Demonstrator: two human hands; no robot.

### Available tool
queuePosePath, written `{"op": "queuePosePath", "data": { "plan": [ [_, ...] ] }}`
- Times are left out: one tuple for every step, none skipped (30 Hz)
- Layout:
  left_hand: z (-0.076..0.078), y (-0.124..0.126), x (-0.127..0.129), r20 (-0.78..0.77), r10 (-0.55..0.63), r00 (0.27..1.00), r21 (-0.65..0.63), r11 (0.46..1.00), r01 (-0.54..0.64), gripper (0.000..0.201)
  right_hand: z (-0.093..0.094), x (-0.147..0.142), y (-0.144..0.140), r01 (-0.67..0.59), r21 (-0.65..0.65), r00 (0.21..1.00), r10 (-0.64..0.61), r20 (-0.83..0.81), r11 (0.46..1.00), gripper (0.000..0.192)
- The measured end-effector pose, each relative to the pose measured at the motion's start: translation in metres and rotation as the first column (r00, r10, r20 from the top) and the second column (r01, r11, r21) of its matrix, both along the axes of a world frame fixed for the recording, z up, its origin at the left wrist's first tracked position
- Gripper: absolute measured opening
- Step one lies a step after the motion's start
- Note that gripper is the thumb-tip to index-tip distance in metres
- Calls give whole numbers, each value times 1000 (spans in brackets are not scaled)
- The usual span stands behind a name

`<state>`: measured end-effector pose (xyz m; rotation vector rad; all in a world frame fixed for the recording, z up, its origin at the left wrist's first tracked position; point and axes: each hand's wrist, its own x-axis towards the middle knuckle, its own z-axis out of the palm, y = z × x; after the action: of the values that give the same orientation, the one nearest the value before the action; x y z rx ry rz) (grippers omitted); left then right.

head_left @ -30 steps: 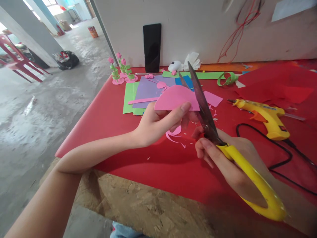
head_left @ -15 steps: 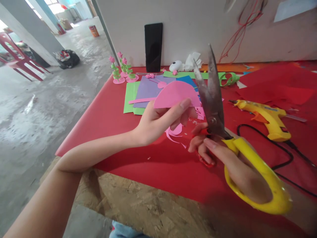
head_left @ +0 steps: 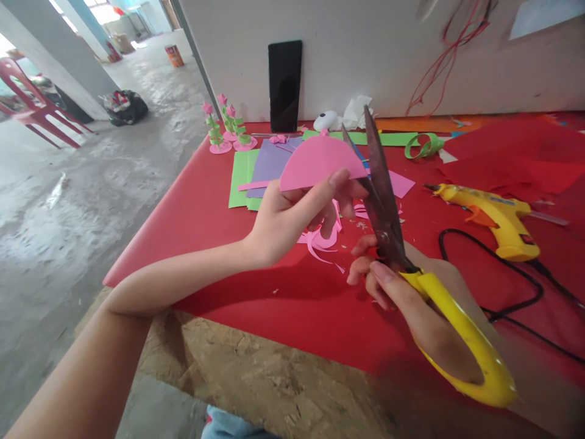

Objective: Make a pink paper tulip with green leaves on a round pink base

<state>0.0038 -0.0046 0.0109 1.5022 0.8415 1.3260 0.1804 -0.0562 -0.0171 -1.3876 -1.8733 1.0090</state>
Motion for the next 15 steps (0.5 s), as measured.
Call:
{"op": "queuePosePath", "data": {
  "plan": [
    [0,0,0,-9,4,1000,-4,1000,-4,46,1,-1,0,8,-4,1000,-8,-5,1000,29],
    [-1,0,0,-16,6,1000,-5,1000,-6,47,3,-2,-1,19,-7,1000,-19,-8,1000,28],
    [-1,0,1,-20,4,1000,-4,1000,-4,48,5,-4,-1,39,-7,999,-39,-11,999,28],
    [-1,0,1,-19,0,1000,0,1000,0,48,6,-5,-2,54,-14,998,-54,-14,998,28],
    [-1,0,1,-14,-8,1000,6,1000,8,47,7,-6,-3,64,-27,998,-64,-16,998,28],
    [-2,0,1,-7,-17,1000,13,1000,17,45,8,-7,-3,74,-42,997,-75,-20,996,29],
    [-2,0,1,0,-25,1000,16,1000,25,44,8,-7,-4,83,-50,996,-84,-27,995,30],
    [-2,0,2,4,-29,1000,17,999,29,43,7,-7,-4,81,-46,996,-83,-33,996,31],
    [-2,-1,2,4,-30,1000,15,999,30,42,5,-6,-3,72,-32,997,-73,-35,997,32],
    [-2,-1,2,2,-31,1000,14,999,31,41,4,-5,-2,55,-12,998,-55,-37,998,34],
    [-2,-1,2,0,-33,999,12,999,33,40,1,-4,-2,37,15,999,-36,-40,999,36],
    [-2,-1,2,1,-37,999,12,999,37,39,-1,-2,-1,16,43,999,-14,-39,999,38],
    [-3,-1,2,5,-42,999,13,999,42,38,-2,-1,0,1,64,1000,1,-31,998,39],
    [-3,-1,2,8,-48,999,14,999,48,38,-4,0,1,-10,79,1000,11,-18,997,40],
    [-3,-1,2,10,-53,999,14,999,53,37,-5,0,1,-13,93,1000,14,-7,996,41]
  ]
}}
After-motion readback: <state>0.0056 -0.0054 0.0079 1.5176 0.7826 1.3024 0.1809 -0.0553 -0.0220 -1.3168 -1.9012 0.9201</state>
